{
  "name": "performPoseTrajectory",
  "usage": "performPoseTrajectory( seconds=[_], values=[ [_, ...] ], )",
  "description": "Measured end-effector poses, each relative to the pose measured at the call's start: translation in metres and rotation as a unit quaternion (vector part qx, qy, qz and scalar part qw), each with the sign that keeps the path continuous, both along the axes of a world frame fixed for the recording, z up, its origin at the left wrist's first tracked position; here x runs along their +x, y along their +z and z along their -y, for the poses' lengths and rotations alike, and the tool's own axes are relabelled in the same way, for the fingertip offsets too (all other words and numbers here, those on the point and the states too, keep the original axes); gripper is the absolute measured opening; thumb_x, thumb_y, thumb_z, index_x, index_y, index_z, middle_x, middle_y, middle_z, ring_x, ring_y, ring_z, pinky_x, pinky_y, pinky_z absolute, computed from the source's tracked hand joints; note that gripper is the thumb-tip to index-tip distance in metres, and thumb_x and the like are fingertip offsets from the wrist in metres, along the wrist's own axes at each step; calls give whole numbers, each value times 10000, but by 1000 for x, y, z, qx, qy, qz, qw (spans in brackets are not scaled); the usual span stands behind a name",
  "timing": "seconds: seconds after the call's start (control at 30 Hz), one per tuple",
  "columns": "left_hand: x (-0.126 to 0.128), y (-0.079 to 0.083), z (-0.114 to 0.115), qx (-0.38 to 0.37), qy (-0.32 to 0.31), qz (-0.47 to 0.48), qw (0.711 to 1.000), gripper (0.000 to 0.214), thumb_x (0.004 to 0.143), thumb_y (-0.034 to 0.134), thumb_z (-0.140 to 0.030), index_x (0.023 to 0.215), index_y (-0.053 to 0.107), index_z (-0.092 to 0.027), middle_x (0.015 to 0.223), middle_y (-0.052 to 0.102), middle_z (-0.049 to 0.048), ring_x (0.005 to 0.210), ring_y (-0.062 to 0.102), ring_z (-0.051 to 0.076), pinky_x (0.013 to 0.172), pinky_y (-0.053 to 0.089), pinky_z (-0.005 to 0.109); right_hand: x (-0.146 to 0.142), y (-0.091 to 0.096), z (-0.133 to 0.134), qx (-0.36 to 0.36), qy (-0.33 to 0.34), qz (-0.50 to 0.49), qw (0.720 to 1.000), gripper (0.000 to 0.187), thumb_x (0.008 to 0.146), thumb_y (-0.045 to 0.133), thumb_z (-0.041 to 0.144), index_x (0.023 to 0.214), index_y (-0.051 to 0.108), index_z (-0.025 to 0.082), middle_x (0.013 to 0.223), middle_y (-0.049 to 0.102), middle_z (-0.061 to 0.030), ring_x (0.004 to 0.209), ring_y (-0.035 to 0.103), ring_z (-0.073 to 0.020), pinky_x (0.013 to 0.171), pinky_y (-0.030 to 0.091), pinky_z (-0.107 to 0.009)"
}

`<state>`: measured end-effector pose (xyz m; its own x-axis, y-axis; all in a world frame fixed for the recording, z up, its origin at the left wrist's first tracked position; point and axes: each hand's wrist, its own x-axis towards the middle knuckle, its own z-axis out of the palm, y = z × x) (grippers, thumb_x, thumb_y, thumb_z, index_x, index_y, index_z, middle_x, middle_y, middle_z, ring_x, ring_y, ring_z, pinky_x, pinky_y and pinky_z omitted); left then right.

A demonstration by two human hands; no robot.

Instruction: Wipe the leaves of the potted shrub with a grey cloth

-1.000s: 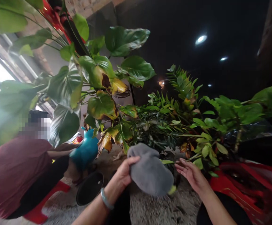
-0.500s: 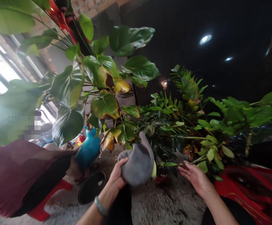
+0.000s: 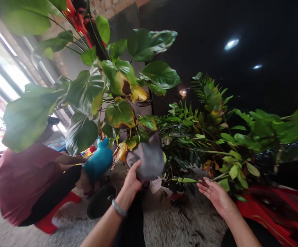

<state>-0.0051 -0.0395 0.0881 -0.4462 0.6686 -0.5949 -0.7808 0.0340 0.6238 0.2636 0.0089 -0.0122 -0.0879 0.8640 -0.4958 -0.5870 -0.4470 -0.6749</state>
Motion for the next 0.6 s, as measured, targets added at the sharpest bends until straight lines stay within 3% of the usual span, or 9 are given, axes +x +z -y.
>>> performPoseTrajectory(
  seconds=[0.1,0.2,0.33,0.47,0.53,0.6],
  values=[
    [24,-46,42,-111,-106,47,987,116,740,571,-135,806,657,-92,526,660,72,615,676,250,674,552,363,8,-4,-1,14,13,16,1000,119,633,630,149,734,665,201,689,742,-79,672,713,-232,645,575,-331],
    [39,-67,72,-120,-176,95,973,130,679,535,-103,712,654,-64,525,661,119,633,680,277,673,542,368,14,-6,-1,45,50,19,998,162,612,682,160,768,664,201,756,751,-86,770,720,-260,760,562,-379],
    [41,-55,79,-60,-154,136,977,121,686,532,-125,677,649,-98,521,653,106,708,692,296,740,533,394,11,-3,17,40,36,53,997,210,564,740,181,753,662,226,756,746,-56,783,715,-263,767,543,-388],
    [42,-39,73,-8,-68,123,990,56,699,593,-123,691,649,-128,586,678,84,768,697,274,811,518,378,-15,7,61,24,50,18,998,358,598,745,435,907,693,262,905,751,-87,897,686,-304,775,518,-458],
    [49,-40,75,10,-53,119,991,49,673,638,-121,717,657,-134,630,695,79,801,695,276,838,509,385,-36,15,88,42,59,-15,997,471,582,739,526,982,689,282,1021,740,-89,974,658,-316,823,489,-506],
    [58,-45,80,29,-77,123,989,107,634,684,-131,739,669,-126,654,705,88,856,687,296,870,495,403,-56,24,111,60,65,-22,996,497,543,774,524,959,703,260,1039,739,-84,1029,633,-321,888,456,-519]
  ],
)
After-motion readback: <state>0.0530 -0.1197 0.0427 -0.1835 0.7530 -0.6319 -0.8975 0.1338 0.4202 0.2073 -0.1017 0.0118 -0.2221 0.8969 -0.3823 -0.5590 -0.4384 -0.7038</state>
